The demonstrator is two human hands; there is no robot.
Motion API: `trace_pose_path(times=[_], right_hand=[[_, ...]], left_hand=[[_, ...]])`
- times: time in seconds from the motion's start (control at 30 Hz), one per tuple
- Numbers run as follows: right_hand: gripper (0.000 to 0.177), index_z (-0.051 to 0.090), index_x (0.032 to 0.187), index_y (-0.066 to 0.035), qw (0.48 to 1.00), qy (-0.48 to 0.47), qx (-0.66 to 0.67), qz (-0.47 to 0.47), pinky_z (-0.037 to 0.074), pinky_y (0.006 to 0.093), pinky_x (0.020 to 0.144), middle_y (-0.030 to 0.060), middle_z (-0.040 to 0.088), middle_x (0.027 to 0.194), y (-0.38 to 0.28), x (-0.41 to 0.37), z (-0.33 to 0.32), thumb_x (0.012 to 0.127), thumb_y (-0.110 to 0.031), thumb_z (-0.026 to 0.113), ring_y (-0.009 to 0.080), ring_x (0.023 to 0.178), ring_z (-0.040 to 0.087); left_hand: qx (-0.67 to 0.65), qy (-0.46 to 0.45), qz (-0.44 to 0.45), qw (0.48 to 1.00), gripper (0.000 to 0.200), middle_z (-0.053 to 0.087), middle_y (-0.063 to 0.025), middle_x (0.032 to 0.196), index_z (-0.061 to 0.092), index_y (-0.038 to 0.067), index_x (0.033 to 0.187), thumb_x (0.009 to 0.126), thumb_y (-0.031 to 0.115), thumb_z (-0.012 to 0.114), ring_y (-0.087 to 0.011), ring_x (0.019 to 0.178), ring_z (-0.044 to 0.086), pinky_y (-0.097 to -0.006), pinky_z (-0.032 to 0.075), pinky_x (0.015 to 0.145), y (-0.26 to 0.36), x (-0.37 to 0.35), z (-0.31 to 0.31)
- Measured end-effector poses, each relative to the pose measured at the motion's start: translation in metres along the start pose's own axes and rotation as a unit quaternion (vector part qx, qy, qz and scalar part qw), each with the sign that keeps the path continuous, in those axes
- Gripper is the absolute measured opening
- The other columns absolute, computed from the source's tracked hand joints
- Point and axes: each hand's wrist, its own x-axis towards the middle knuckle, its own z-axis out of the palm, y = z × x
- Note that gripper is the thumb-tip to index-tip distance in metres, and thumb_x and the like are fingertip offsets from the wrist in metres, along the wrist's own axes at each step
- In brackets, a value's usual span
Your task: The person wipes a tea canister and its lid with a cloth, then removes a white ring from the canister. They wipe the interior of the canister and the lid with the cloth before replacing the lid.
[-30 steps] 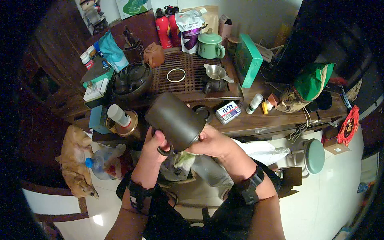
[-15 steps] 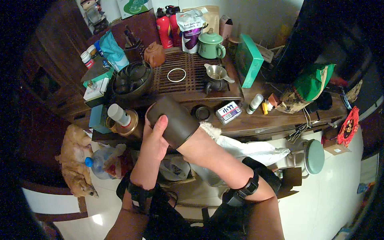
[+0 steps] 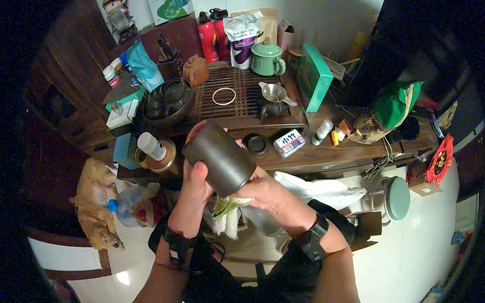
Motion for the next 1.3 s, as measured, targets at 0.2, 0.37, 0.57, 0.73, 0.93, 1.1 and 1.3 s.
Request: trace_pose_path(times=[0.2, 0.37, 0.57, 0.73, 0.93, 1.1, 1.3], right_hand=[[0.054, 0.054, 0.12, -0.003, 0.665, -0.053, -0.702, -0.251, 0.046, 0.0356, 0.089, 0.0166, 0.059, 0.113, -0.03, 0.019, 0.001, 0.067, -0.002, 0.064, 0.0311, 0.103, 0.058], [0.058, 0.052, 0.12, -0.005, 0.692, -0.039, -0.686, -0.222, 0.045, 0.0435, 0.09, 0.0184, 0.056, 0.114, -0.013, 0.021, 0.013, 0.064, 0.0, 0.064, 0.0394, 0.107, 0.053], [0.055, 0.053, 0.118, -0.006, 0.734, -0.092, -0.653, -0.163, 0.048, 0.038, 0.082, 0.0149, 0.058, 0.106, -0.01, 0.009, 0.007, 0.064, 0.001, 0.06, 0.0343, 0.099, 0.059], [0.071, 0.046, 0.134, -0.007, 0.99, -0.082, -0.114, -0.004, 0.046, 0.0313, 0.088, 0.0061, 0.057, 0.119, 0.001, 0.0, -0.008, 0.068, 0.007, 0.068, 0.0147, 0.105, 0.057], [0.066, 0.05, 0.129, -0.005, 0.994, -0.04, -0.076, -0.069, 0.043, 0.0361, 0.096, 0.0075, 0.055, 0.128, 0.003, 0.008, -0.011, 0.066, 0.012, 0.063, 0.0217, 0.116, 0.054], [0.057, 0.055, 0.116, -0.006, 0.655, -0.048, -0.7, -0.281, 0.044, 0.0411, 0.091, 0.017, 0.058, 0.109, -0.028, 0.023, 0.011, 0.061, 0.007, 0.06, 0.0398, 0.103, 0.054], [0.063, 0.053, 0.12, -0.006, 0.644, -0.085, -0.712, -0.267, 0.043, 0.042, 0.093, 0.0171, 0.054, 0.118, -0.014, 0.021, 0.011, 0.059, 0.005, 0.061, 0.0401, 0.108, 0.051]], left_hand=[[-0.073, 0.057, -0.072, 0.993, 0.088, 0.039, -0.0106, 0.137, 0.019, 0.009, 0.146, 0.083, 0.039, 0.072, -0.0227, 0.126, 0.042, -0.0447, 0.039, 0.102, 0.011, 0.001, -0.009], [-0.056, 0.128, -0.106, 0.985, 0.077, 0.049, -0.0093, 0.126, 0.031, 0.007, 0.138, 0.079, 0.028, 0.077, -0.0212, 0.116, 0.051, -0.0409, 0.044, 0.097, -0.002, -0.004, -0.004], [-0.045, 0.123, -0.109, 0.985, 0.076, 0.054, -0.0099, 0.118, 0.038, 0.006, 0.131, 0.072, 0.026, 0.081, -0.0217, 0.11, 0.055, -0.0395, 0.046, 0.095, -0.002, -0.009, -0.005], [-0.093, 0.007, -0.056, 0.994, 0.087, 0.052, -0.0142, 0.122, 0.037, 0.005, 0.132, 0.066, 0.035, 0.085, -0.029, 0.115, 0.054, -0.044, 0.048, 0.095, 0.001, -0.004, 0.002], [-0.108, 0.009, -0.074, 0.991, 0.093, 0.049, -0.0138, 0.129, 0.035, 0.006, 0.136, 0.065, 0.041, 0.085, -0.0273, 0.118, 0.053, -0.0423, 0.046, 0.098, -0.001, -0.001, -0.006], [-0.089, 0.027, -0.119, 0.989, 0.089, 0.05, -0.0076, 0.129, 0.036, 0.006, 0.137, 0.069, 0.038, 0.083, -0.0202, 0.118, 0.051, -0.0364, 0.044, 0.098, 0.006, 0.005, -0.018], [0.109, 0.124, -0.102, 0.981, 0.08, 0.055, -0.0073, 0.12, 0.041, 0.005, 0.132, 0.068, 0.027, 0.084, -0.0184, 0.111, 0.053, -0.0347, 0.043, 0.096, -0.007, -0.005, -0.014]])
